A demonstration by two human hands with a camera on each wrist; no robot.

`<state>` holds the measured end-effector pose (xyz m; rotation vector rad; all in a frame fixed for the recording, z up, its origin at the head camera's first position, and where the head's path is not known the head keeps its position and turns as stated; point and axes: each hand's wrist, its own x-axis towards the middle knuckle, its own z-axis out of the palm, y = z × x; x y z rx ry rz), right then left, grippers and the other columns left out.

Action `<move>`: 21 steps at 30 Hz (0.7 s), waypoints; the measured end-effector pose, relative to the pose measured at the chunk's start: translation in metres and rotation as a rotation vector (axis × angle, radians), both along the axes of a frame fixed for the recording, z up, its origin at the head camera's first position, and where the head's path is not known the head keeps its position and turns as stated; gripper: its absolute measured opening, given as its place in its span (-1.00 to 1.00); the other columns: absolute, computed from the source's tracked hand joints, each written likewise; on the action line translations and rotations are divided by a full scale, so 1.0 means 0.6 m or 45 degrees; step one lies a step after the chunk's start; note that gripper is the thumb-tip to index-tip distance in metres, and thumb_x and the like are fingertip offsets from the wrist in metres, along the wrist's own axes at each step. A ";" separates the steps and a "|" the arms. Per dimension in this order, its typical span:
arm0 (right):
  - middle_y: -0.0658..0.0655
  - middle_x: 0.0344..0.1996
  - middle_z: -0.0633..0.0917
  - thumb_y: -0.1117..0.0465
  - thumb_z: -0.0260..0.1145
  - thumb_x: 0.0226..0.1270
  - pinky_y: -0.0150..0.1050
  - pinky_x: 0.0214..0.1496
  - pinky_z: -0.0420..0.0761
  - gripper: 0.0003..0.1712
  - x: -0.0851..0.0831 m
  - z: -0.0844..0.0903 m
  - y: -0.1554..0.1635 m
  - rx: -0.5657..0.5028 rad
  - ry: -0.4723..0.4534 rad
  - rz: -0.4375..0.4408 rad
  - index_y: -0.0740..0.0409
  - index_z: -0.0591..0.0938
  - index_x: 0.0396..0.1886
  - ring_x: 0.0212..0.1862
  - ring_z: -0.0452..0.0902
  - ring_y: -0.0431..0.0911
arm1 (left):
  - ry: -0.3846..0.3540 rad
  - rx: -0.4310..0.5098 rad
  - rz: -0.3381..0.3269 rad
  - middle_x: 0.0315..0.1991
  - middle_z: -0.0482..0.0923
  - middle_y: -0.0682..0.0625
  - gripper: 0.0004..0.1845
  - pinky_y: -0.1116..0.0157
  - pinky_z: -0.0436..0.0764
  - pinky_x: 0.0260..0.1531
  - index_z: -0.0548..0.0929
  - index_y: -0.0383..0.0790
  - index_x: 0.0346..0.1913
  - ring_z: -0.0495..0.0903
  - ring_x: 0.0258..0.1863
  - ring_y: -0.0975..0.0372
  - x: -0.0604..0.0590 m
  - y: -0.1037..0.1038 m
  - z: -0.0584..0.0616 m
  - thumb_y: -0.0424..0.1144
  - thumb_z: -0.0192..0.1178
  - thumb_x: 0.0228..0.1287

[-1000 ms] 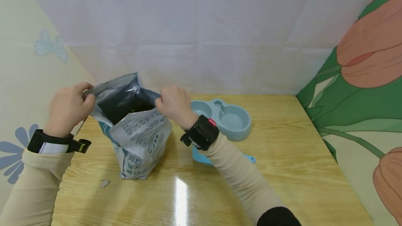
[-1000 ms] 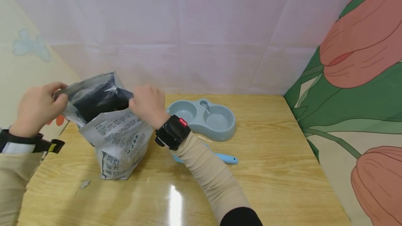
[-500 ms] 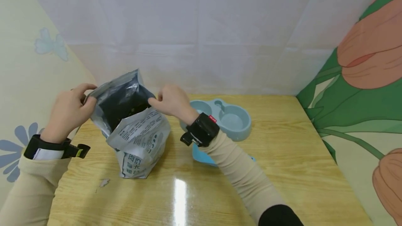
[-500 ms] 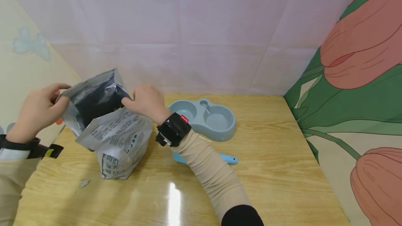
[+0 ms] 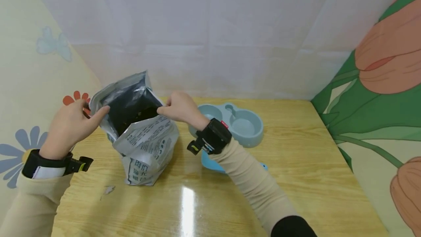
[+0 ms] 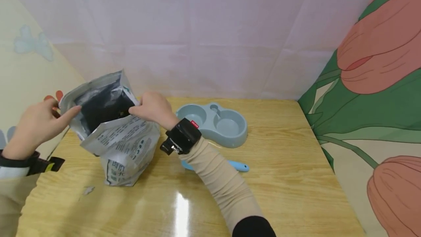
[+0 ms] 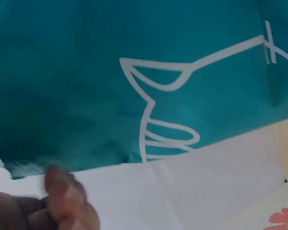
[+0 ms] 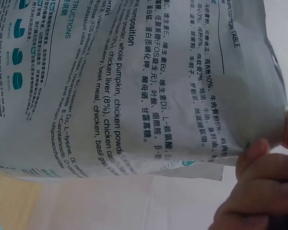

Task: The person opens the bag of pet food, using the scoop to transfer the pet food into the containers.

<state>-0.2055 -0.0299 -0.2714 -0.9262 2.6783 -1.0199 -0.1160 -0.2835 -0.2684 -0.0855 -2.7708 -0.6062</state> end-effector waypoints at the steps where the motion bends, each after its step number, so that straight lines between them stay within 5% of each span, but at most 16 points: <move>1: -0.10 -0.88 0.08 0.12 0.23 0.17 -0.42 -0.68 -0.01 -0.43 0.000 0.002 0.001 0.017 -0.004 0.003 0.02 0.17 -0.93 -0.79 -0.09 -0.27 | -0.008 -0.003 0.011 -0.80 0.18 0.00 -0.56 0.28 0.12 -0.77 0.41 -0.42 -0.54 0.16 -0.83 0.18 0.004 0.001 -0.001 -0.06 0.04 0.27; 6: -0.09 -0.88 0.08 0.13 0.21 0.16 -0.41 -0.67 0.00 -0.44 -0.008 0.019 0.002 0.162 -0.020 0.040 0.02 0.17 -0.92 -0.78 -0.10 -0.26 | 0.024 0.052 -0.015 -0.84 0.06 0.05 -0.55 0.32 0.03 -0.82 0.21 -0.20 -0.84 0.03 -0.88 0.23 0.008 0.008 -0.002 -0.27 -0.03 0.20; 15: -0.05 -0.81 0.03 0.24 0.14 0.12 -0.36 -0.62 -0.04 -0.52 -0.016 0.037 0.002 0.386 0.032 0.027 0.03 0.13 -0.87 -0.69 -0.19 -0.23 | 0.102 0.052 -0.050 -0.85 0.00 0.07 -0.58 0.36 -0.03 -0.81 0.18 -0.19 -0.86 -0.05 -0.88 0.29 0.002 0.013 -0.001 -0.37 -0.06 0.13; 21: -0.04 -0.81 0.04 0.25 0.11 0.14 -0.33 -0.62 -0.07 -0.54 -0.008 0.035 0.003 0.401 0.124 -0.004 0.01 0.15 -0.86 -0.68 -0.18 -0.21 | 0.119 -0.005 -0.047 -0.82 0.06 0.05 -0.56 0.32 0.03 -0.78 0.25 -0.22 -0.77 0.05 -0.85 0.24 0.002 0.013 -0.001 -0.20 0.07 0.22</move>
